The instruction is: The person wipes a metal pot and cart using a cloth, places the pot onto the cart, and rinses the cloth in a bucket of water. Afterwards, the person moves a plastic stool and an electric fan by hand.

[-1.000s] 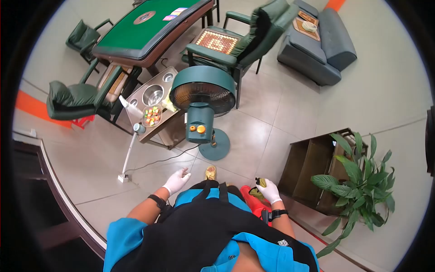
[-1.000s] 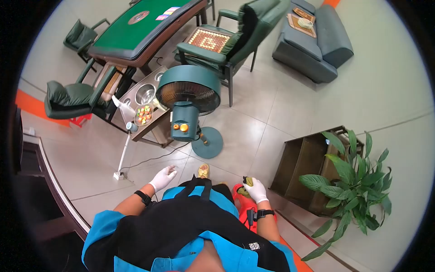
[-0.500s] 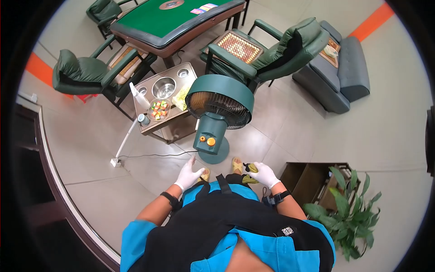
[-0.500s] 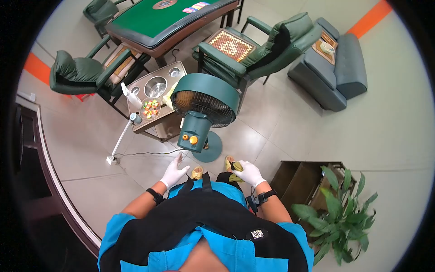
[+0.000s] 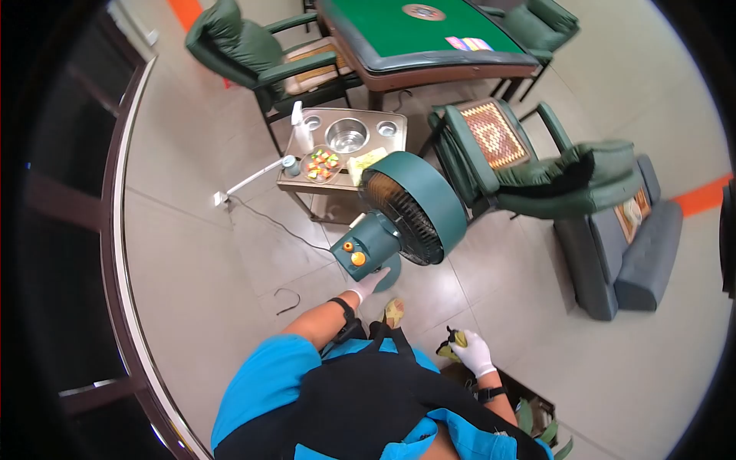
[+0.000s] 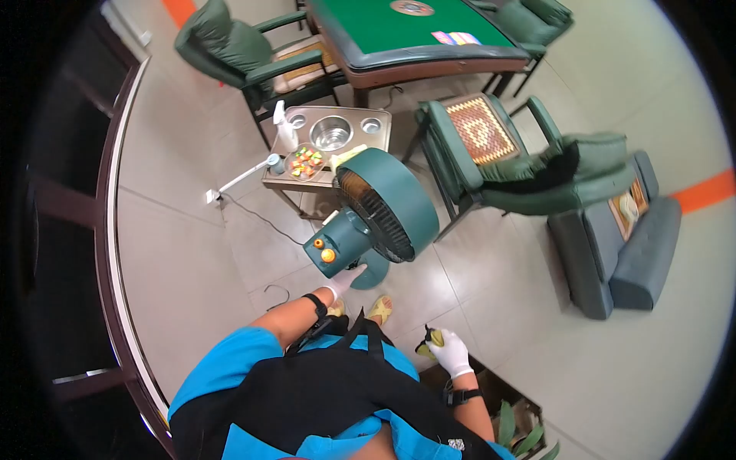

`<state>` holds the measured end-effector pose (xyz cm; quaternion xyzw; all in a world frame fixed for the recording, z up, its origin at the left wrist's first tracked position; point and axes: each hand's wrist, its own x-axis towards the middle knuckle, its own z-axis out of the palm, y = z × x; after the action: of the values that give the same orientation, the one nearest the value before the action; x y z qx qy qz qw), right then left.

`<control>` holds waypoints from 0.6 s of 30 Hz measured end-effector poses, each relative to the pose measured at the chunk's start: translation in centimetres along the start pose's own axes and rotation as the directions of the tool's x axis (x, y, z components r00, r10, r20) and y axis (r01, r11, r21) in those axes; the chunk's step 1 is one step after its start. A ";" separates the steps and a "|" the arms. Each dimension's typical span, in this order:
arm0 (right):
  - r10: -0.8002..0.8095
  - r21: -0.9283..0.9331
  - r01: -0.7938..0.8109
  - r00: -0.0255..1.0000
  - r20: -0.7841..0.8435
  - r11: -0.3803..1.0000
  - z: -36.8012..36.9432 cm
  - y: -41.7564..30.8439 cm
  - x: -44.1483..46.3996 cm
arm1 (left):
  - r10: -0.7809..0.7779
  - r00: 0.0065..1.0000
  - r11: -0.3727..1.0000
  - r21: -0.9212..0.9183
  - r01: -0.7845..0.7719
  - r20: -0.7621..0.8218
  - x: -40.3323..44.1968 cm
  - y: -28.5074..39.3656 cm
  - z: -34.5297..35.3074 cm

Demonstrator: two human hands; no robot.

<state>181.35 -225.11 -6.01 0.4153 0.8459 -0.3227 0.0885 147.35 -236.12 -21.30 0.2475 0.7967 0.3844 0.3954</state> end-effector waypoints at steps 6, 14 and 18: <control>-0.040 0.029 0.042 0.997 -0.068 0.999 1.1 -0.8 -0.2 | 0.162 0.964 0.976 0.176 -0.125 -0.211 0.9 0.6 1.1; -0.141 0.001 0.141 0.988 0.061 0.990 0.0 -3.8 -0.8 | 0.016 0.950 0.986 0.160 0.036 -0.312 -3.0 4.0 -1.6; -0.107 -0.091 0.109 0.994 0.031 0.990 -0.2 -4.9 -1.5 | -0.003 0.951 0.976 0.208 0.070 -0.308 -4.6 3.5 -4.8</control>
<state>178.64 -228.13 -2.93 0.3600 0.8799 -0.2931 0.1010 146.32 -239.27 -14.59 0.2117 0.8899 0.3214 0.2450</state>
